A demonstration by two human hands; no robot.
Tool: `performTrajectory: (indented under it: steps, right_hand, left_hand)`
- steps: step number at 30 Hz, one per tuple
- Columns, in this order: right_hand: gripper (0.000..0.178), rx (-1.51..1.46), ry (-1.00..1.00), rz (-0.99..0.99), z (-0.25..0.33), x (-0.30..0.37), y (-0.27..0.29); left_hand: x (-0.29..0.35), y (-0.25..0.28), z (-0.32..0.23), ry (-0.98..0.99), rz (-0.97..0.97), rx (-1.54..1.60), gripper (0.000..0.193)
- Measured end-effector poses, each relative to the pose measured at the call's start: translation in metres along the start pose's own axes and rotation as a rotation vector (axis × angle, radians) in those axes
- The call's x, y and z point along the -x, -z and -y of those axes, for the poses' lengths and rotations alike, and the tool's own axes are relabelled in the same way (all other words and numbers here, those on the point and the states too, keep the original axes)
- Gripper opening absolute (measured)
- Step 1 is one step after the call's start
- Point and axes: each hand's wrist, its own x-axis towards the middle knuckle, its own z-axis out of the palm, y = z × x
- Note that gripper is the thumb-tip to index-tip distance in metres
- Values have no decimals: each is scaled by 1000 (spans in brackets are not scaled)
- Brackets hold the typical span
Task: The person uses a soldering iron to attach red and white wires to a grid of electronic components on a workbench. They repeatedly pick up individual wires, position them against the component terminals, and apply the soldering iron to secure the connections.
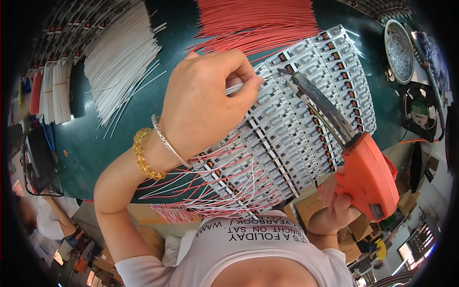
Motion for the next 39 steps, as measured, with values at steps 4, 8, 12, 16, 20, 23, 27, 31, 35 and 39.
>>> performTrajectory:
  steps: [4, 8, 12, 16, 20, 23, 27, 31, 35, 39]
  right_hand:
    - [70, 72, -20, -35, -13, 7, 10]
    - [72, 124, 41, 20, -19, 8, 21]
    - [76, -8, 10, 9, -5, 3, 7]
    - [78, 11, 13, 2, -15, 8, 17]
    - [79, -15, 24, 40, -14, 5, 20]
    - [81, -15, -26, -6, -15, 10, 19]
    - [82, -29, -56, 12, -6, 10, 14]
    - [82, 41, -91, -44, -14, 19, 22]
    - [83, 36, -106, -29, -10, 17, 18]
    - [82, 130, -65, -37, -30, 23, 32]
  left_hand:
    - [0, 1, -3, 15, -2, -16, 11]
    - [0, 0, -2, 2, -6, -25, 12]
    - [0, 0, -1, 1, -8, -24, 12]
    - [0, -1, -1, -2, -8, -10, 11]
    - [0, -1, -1, 4, -10, -11, 11]
    - [0, -1, 0, -41, -14, -24, 11]
    - [4, -3, -2, -156, -64, -92, 10]
    - [5, -9, -2, -256, -121, -175, 10]
    - [5, -12, -3, -335, -142, -236, 11]
    - [5, -11, -3, -347, -138, -245, 12]
